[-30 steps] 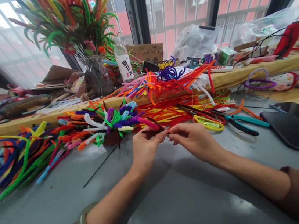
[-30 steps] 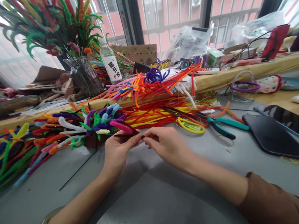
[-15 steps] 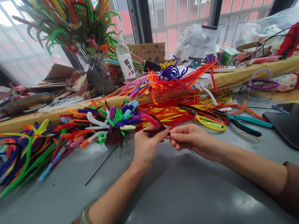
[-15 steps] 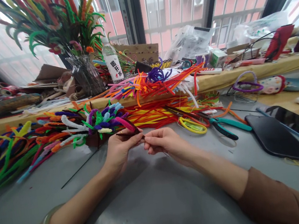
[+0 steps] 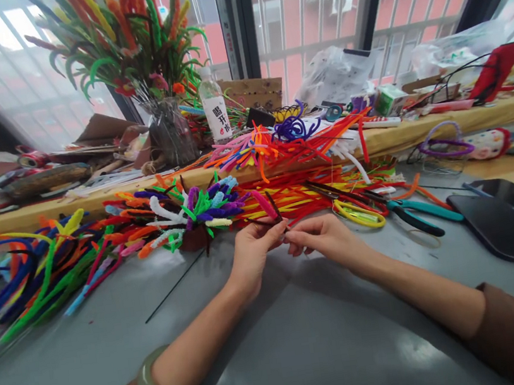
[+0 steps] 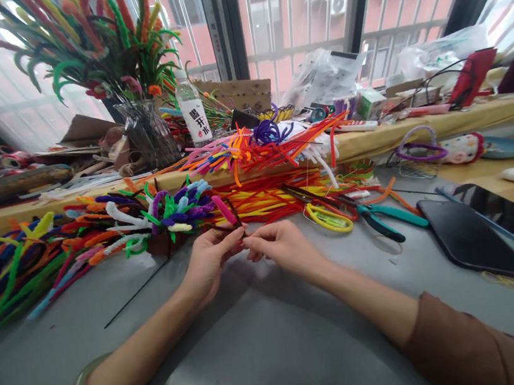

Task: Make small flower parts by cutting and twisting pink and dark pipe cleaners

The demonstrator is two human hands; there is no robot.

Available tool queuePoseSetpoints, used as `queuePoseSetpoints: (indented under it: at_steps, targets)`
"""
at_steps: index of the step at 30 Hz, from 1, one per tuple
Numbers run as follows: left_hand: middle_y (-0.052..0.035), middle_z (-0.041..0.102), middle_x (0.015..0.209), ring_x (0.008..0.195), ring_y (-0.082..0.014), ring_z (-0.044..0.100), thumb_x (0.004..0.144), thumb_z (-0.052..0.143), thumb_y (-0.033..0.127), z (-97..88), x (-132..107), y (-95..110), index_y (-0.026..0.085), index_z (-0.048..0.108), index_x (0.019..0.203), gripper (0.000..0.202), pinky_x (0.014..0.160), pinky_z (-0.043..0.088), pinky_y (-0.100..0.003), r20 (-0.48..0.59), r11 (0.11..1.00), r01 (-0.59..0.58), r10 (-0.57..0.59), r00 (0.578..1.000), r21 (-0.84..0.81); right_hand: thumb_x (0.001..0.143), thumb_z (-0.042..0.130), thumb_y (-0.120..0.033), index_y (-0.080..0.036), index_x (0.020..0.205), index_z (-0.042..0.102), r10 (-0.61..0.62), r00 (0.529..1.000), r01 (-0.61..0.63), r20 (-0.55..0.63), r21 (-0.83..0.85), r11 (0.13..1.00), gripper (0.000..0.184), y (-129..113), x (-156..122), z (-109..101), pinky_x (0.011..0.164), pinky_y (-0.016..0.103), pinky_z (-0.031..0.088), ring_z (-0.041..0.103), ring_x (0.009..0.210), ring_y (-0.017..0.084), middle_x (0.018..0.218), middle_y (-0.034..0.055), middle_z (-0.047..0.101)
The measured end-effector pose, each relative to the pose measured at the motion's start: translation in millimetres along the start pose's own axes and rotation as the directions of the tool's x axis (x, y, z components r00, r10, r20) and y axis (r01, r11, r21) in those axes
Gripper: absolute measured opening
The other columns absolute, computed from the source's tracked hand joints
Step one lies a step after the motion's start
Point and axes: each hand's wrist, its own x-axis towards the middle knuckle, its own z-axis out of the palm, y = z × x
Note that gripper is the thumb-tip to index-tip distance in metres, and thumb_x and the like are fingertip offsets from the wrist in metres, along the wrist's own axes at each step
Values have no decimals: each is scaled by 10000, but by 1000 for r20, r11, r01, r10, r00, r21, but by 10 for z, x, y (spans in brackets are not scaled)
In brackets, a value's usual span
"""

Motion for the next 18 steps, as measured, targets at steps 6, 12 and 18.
queuePoseSetpoints:
  at_steps: [6, 12, 18]
  targets:
    - [-1, 581, 647, 520, -88, 541, 698, 615, 295, 12, -56, 10, 136, 605, 779, 179, 533, 422, -214, 235, 987, 141, -155, 960, 73, 712, 563, -395, -138, 814, 622, -48, 980, 54, -193, 25, 998, 283, -18, 62, -167, 460, 194, 347, 507, 533, 86, 665, 14, 596]
    - [-3, 580, 670, 483, -83, 536, 712, 585, 275, 32, -61, 13, 131, 553, 792, 167, 525, 422, -221, 149, 983, 135, -153, 977, 124, 693, 567, -277, -141, 685, 572, -161, 958, 147, -235, -77, 986, 136, 15, 53, -124, 496, 215, 379, 465, 543, 88, 606, -14, 527]
    - [14, 543, 646, 479, -70, 468, 736, 546, 280, 13, -46, 11, 135, 563, 874, 201, 505, 385, -211, 185, 981, 25, -61, 981, 192, 646, 548, -143, -157, 719, 564, 5, 999, 8, -43, 287, 958, 76, 46, 72, -168, 496, 187, 372, 482, 573, 71, 693, -10, 543]
